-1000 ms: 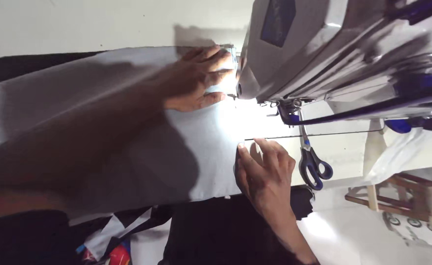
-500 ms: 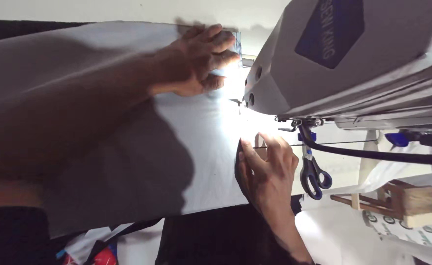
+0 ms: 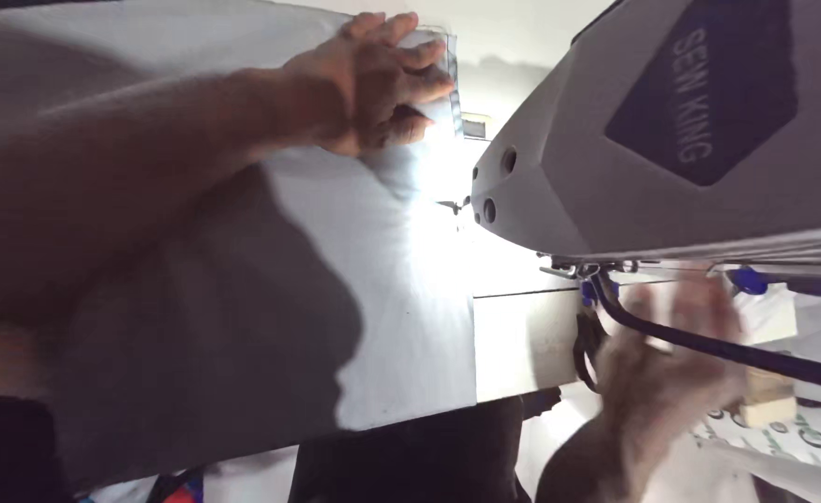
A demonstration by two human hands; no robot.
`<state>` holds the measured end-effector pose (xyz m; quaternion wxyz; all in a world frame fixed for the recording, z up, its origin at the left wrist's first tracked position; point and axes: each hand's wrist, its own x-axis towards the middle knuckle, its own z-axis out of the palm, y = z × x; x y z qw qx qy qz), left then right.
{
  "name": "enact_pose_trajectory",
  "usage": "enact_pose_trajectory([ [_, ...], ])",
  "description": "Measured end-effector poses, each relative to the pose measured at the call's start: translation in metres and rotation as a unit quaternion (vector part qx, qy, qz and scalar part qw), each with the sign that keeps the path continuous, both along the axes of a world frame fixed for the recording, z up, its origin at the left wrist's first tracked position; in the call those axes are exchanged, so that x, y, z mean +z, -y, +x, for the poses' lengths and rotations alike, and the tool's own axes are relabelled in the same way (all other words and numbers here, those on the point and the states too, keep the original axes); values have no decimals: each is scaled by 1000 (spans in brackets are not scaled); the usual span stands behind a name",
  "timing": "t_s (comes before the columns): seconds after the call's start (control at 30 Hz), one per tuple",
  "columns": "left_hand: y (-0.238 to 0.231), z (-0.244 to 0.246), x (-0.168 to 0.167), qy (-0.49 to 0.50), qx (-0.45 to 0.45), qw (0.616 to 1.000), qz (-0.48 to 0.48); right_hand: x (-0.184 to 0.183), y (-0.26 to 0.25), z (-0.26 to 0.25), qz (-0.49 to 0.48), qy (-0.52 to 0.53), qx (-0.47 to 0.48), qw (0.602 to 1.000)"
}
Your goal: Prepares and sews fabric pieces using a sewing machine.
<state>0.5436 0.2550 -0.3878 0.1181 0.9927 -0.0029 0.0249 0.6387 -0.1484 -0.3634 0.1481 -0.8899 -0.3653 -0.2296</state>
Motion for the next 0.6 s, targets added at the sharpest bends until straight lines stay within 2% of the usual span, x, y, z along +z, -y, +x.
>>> enact_pose_trajectory([
  [0.07, -5, 4, -2, 5, -7, 1000, -2, 0, 31, 34, -55, 33, -101, 993],
  [0.1, -8, 6, -2, 6, -8, 1000, 1, -2, 41, 46, -68, 29, -119, 990],
  [0.2, -12, 8, 0, 21, -11, 1000, -7, -5, 47, 53, -83, -14, -113, 990],
  [0.3, -3, 4, 8, 28, -16, 999, -29, 0, 52, 63, -146, -148, -95, 974],
  [0.37, -4, 4, 12, 11, -11, 1000, -23, 5, 51, 71, -162, -156, -85, 971],
  [0.43, -7, 5, 5, 6, -12, 1000, -9, 6, 53, 66, -149, -127, -86, 977],
  [0.5, -14, 9, -3, 22, -21, 1000, -1, 4, 52, 55, -92, -42, -98, 990],
  [0.6, -15, 8, -3, 21, -24, 999, -6, 7, 32, 30, -5, -12, -32, 999],
])
